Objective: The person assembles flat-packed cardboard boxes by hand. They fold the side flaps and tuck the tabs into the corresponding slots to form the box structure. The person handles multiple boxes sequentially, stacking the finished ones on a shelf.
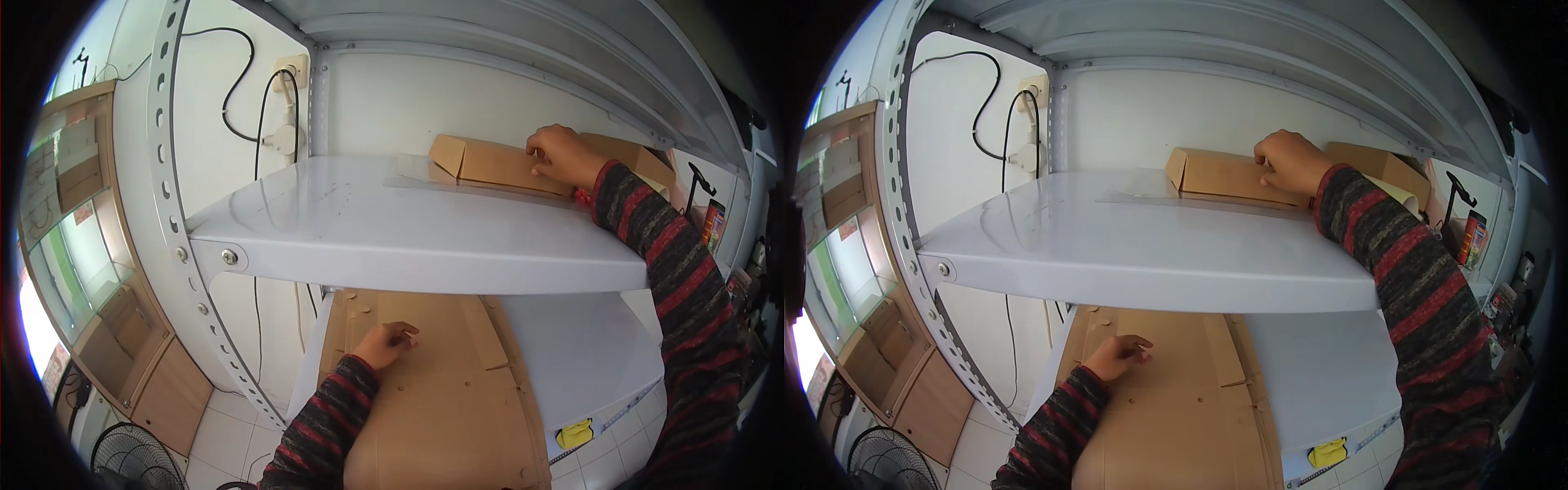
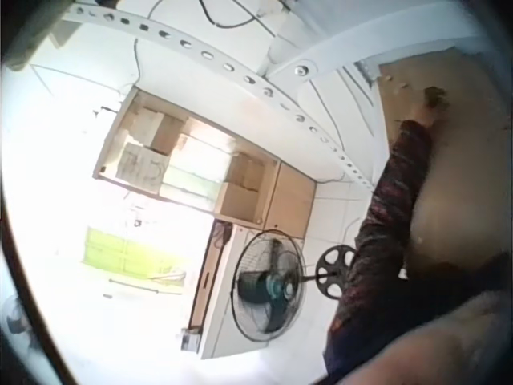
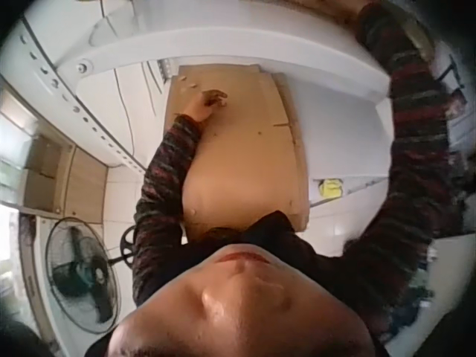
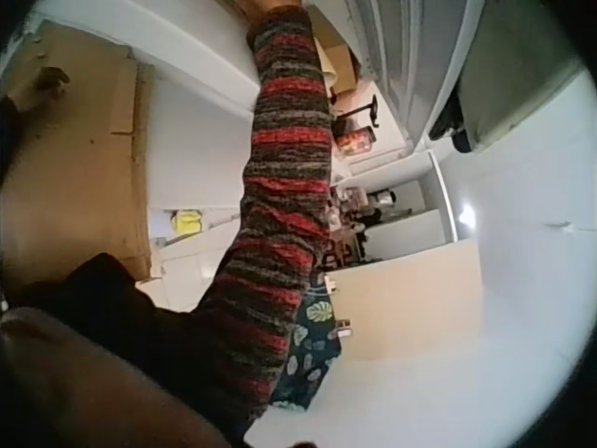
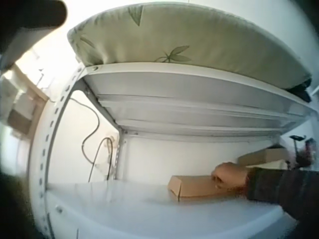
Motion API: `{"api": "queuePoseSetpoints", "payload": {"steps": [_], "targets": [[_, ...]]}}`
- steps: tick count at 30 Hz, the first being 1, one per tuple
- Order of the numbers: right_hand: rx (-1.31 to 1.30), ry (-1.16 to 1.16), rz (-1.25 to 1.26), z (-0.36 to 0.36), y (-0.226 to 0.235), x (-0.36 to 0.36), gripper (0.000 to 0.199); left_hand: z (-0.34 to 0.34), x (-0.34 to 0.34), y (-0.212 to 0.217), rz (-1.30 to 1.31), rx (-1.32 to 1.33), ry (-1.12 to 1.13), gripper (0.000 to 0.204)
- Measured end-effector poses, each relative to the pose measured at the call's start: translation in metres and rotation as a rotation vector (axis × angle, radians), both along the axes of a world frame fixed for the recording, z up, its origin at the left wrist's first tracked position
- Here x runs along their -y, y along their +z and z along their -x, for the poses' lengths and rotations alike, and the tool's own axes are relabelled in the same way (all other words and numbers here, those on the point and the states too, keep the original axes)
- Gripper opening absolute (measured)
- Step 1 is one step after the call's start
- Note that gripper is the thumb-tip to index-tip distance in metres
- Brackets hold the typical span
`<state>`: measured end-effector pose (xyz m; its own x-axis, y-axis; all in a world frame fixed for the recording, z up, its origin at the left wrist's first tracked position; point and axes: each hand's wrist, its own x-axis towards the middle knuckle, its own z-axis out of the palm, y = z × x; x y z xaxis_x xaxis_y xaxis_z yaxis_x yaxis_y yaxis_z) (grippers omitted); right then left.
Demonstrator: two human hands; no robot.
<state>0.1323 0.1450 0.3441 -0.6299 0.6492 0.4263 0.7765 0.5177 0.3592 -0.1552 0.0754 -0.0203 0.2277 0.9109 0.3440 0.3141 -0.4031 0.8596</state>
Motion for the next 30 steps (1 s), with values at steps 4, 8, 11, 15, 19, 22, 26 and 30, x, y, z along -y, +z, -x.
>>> {"api": "queuePoseSetpoints", "payload": {"steps": [4,8,11,15,19,22,26,30], "targets": [[-0.208,0.192,-0.057,-0.012,-0.005,-0.004,0.035,0.006,-0.008,-0.010,-0.026,-0.002,0.013,0.027],[-0.670,0.418,0.008,-0.038,0.035,0.055,0.031,0.011,-0.022,-0.018,-0.039,0.061,0.017,0.024],[-0.814,0.471,-0.437,-0.052,-0.003,0.141,0.030,0.019,-0.017,-0.012,-0.112,-0.019,0.194,0.022],[-0.920,0.298,-0.763,-0.082,-0.136,0.241,0.027,0.026,-0.023,-0.016,-0.217,-0.144,0.375,0.029],[-0.712,0.136,-0.330,-0.064,-0.245,0.257,0.016,0.045,-0.024,-0.021,-0.141,-0.369,0.684,0.035],[-0.896,-0.037,0.207,-0.065,-0.322,0.228,0.028,0.043,-0.022,-0.018,-0.056,-0.566,0.854,0.040],[-0.801,-0.048,0.413,-0.067,-0.350,0.206,0.034,0.053,-0.024,-0.020,0.087,-0.593,0.824,0.045],[-0.777,-0.008,0.464,-0.062,-0.336,0.160,0.036,0.052,-0.018,-0.019,0.071,-0.601,0.871,0.040]]}}
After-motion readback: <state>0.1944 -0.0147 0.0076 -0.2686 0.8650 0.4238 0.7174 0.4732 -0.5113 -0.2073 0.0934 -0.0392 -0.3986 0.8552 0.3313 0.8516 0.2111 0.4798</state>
